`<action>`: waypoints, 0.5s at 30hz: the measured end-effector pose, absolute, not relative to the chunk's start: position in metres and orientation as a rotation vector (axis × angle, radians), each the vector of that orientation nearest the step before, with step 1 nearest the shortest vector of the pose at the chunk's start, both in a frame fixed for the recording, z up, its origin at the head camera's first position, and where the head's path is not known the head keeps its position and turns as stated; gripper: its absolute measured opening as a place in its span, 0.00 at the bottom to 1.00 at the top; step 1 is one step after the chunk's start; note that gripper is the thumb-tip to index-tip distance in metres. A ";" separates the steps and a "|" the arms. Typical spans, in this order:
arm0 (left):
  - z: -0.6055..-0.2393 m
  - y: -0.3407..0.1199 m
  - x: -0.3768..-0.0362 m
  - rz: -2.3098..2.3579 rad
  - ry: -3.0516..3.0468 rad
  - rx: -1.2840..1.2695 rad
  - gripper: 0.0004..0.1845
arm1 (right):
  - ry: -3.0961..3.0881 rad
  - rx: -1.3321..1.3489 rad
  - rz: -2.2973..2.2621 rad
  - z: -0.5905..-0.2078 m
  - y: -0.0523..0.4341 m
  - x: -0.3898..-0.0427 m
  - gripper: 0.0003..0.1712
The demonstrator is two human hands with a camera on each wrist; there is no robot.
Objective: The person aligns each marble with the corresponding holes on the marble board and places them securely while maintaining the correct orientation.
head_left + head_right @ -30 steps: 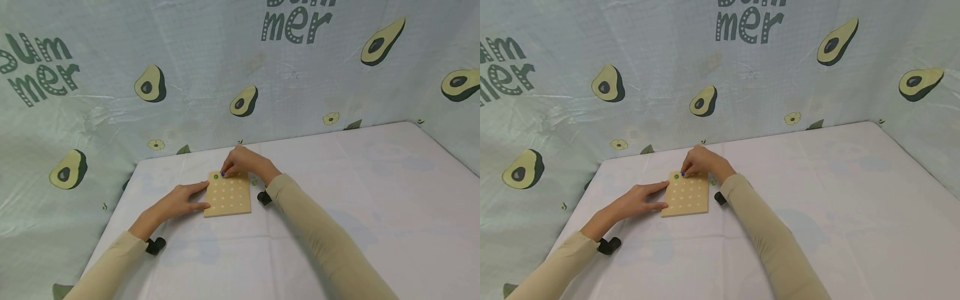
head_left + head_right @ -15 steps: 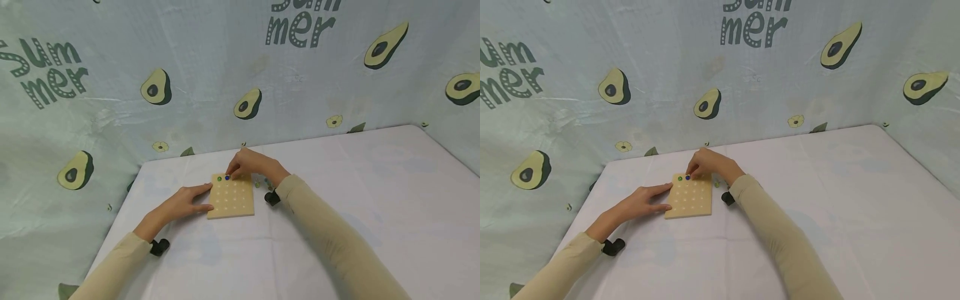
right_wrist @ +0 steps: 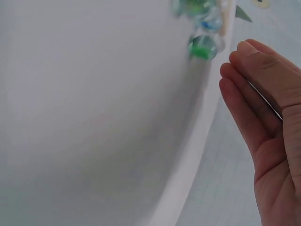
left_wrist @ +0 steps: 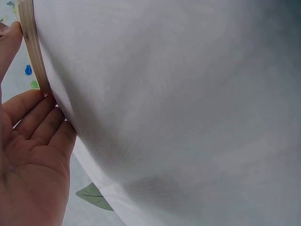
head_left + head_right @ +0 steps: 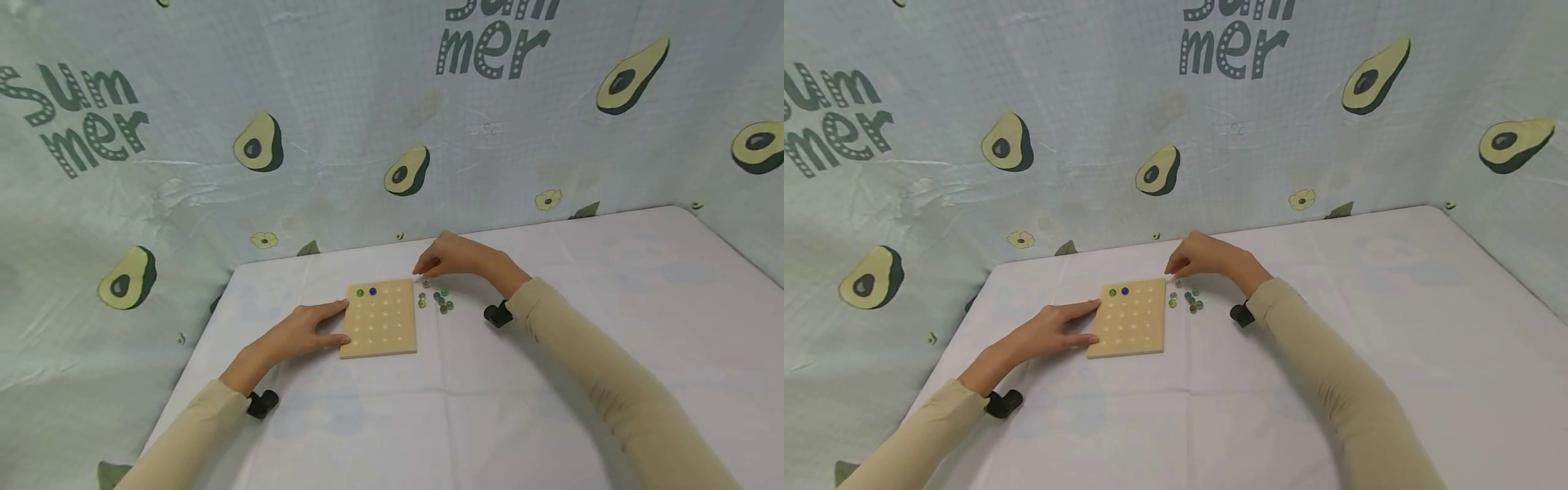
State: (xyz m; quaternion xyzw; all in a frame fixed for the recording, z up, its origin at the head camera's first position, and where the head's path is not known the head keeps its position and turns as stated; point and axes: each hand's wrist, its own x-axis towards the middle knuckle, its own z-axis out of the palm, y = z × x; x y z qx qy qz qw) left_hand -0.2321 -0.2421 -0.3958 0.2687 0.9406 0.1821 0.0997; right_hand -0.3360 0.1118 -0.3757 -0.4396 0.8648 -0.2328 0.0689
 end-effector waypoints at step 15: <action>-0.396 -0.242 -0.231 0.546 2.778 0.764 0.47 | 2.525 -1.467 -0.534 -0.379 0.122 -0.346 0.11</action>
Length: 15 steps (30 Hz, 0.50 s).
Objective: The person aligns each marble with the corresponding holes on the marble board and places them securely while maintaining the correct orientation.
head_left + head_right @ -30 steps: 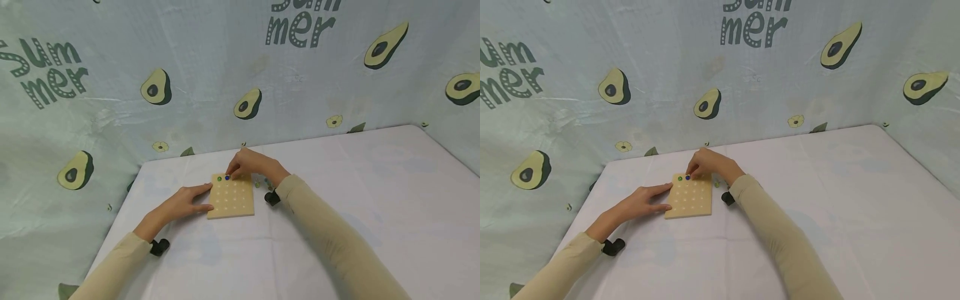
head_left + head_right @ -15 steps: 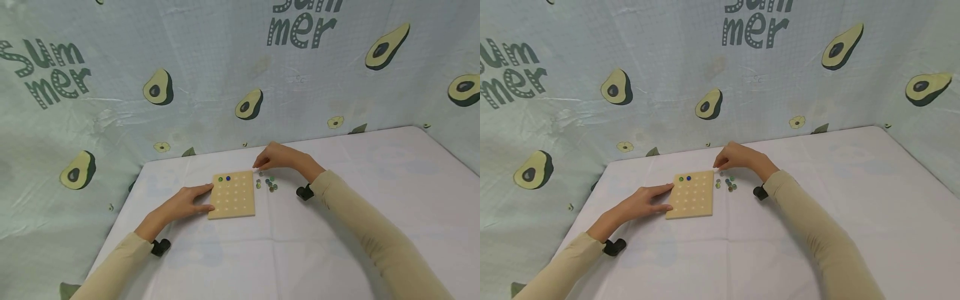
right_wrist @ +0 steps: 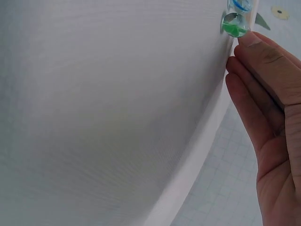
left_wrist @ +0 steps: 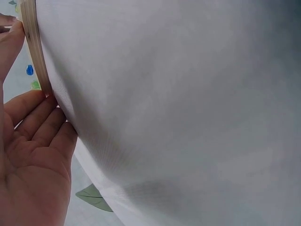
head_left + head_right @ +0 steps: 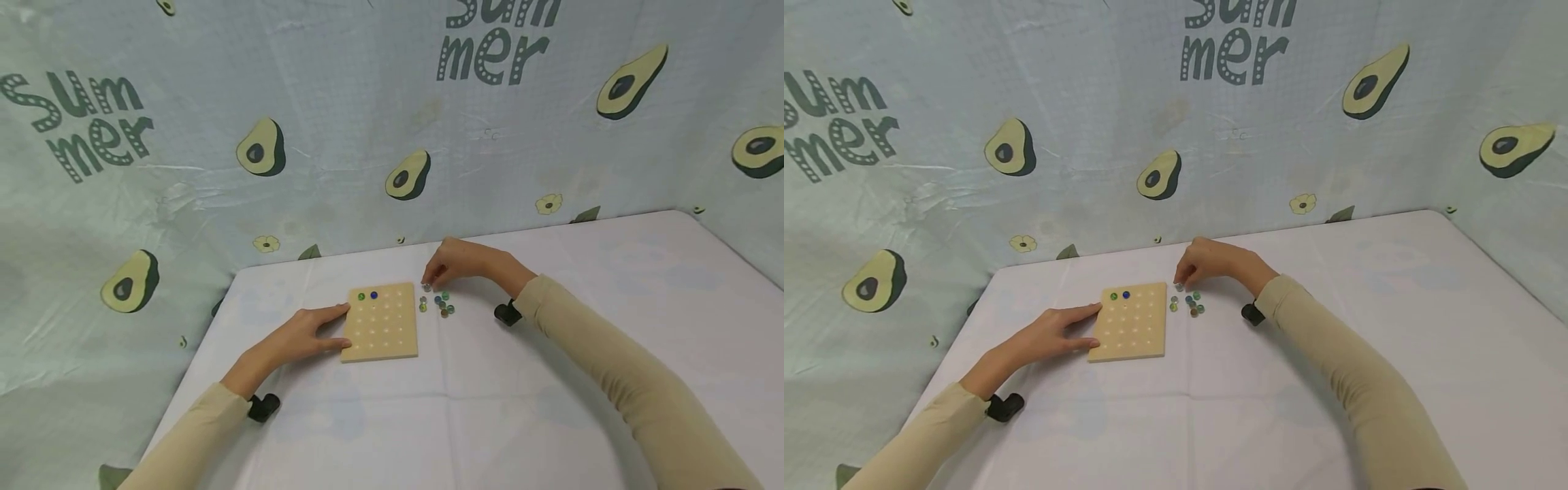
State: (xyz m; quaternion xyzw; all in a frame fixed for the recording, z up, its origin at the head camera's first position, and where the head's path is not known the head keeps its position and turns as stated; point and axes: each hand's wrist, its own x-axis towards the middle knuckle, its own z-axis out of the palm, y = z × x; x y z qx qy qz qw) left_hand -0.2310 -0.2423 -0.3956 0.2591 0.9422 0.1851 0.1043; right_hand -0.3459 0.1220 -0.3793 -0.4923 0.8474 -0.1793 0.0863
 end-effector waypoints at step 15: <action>-0.397 -0.244 -0.232 0.518 2.794 0.799 0.48 | 2.550 -1.410 -0.456 -0.375 0.112 -0.347 0.08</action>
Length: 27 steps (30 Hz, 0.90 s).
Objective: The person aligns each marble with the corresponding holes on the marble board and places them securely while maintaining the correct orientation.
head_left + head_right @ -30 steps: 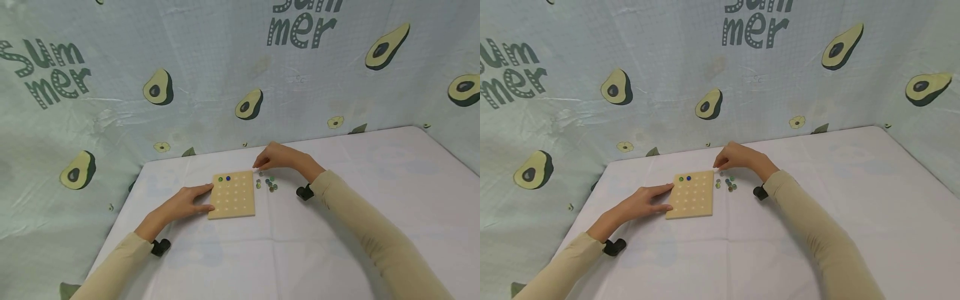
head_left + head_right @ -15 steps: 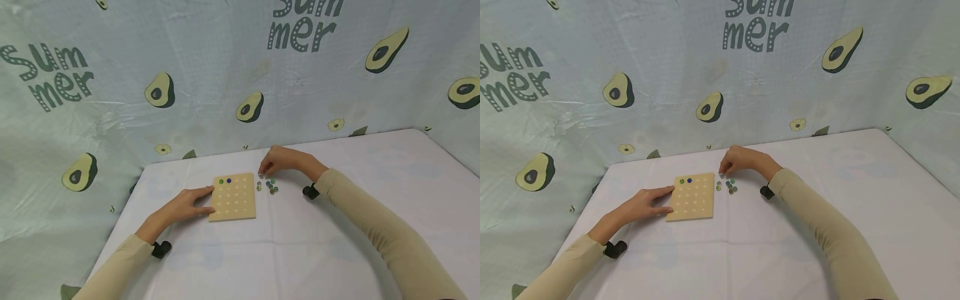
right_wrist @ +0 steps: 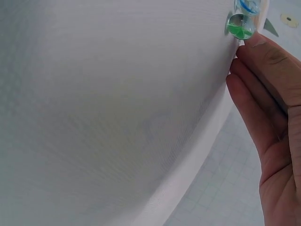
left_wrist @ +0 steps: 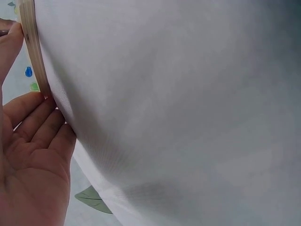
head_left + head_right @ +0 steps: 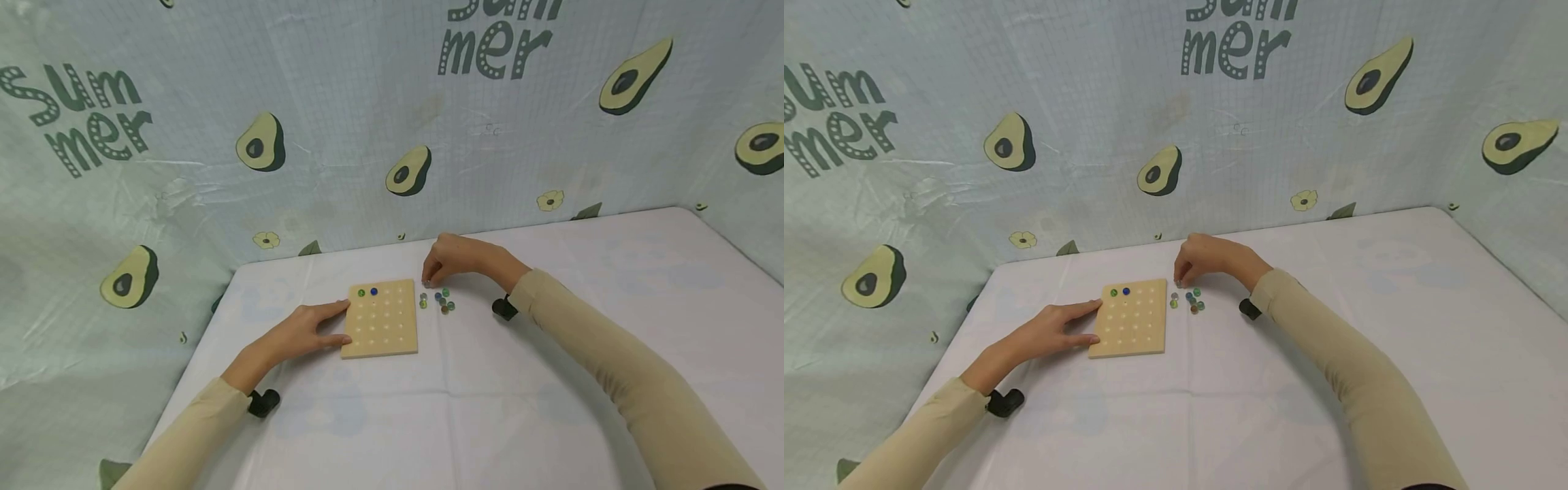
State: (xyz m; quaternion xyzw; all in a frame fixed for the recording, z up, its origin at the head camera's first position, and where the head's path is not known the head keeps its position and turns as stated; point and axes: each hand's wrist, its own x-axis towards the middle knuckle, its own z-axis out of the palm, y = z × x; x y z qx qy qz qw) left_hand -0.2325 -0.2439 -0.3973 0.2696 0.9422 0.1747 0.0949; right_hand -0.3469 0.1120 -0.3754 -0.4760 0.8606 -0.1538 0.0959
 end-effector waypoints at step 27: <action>-0.395 -0.240 -0.232 0.513 2.790 0.761 0.47 | 2.570 -1.386 -0.404 -0.370 0.114 -0.338 0.07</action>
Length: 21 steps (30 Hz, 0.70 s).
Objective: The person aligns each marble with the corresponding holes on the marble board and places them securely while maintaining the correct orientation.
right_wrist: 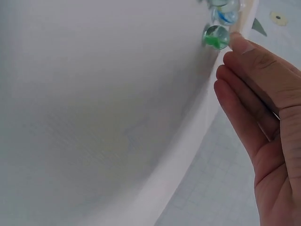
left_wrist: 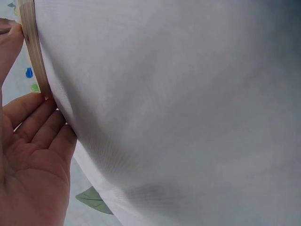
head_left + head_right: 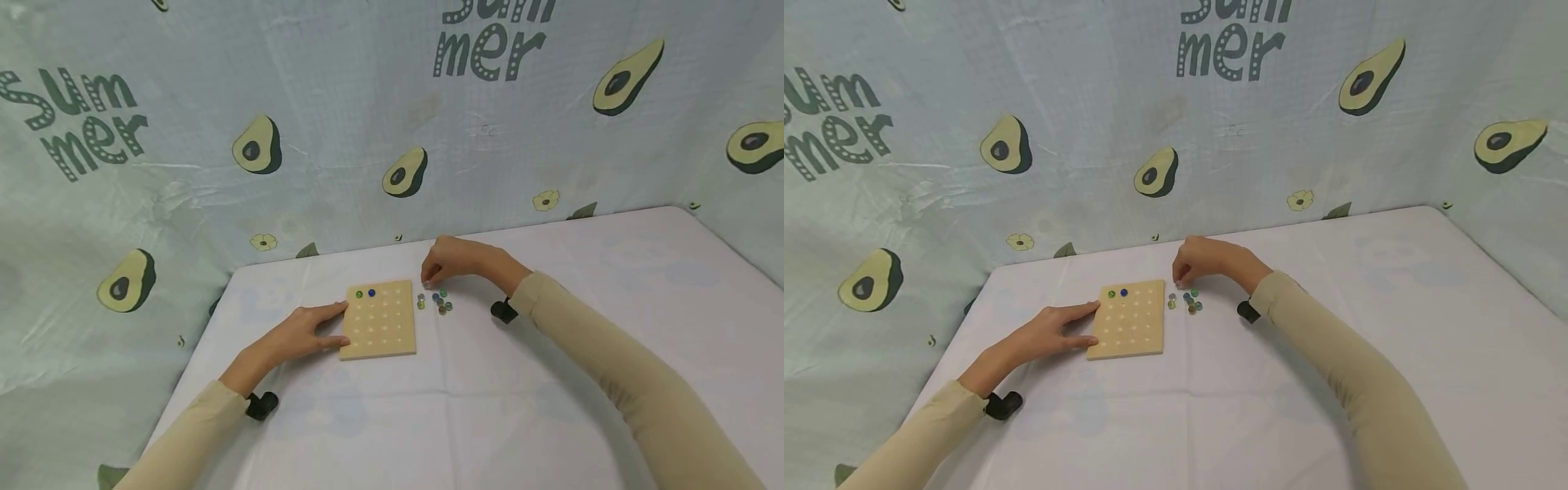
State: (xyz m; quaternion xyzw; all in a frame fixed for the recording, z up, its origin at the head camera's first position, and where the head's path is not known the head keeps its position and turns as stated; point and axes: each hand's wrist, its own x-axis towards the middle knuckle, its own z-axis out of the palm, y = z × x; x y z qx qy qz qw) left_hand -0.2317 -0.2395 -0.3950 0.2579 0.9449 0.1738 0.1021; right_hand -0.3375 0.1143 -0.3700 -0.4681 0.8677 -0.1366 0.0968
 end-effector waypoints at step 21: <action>-0.393 -0.239 -0.232 0.507 2.787 0.763 0.47 | 2.605 -1.488 -0.543 -0.353 0.113 -0.312 0.10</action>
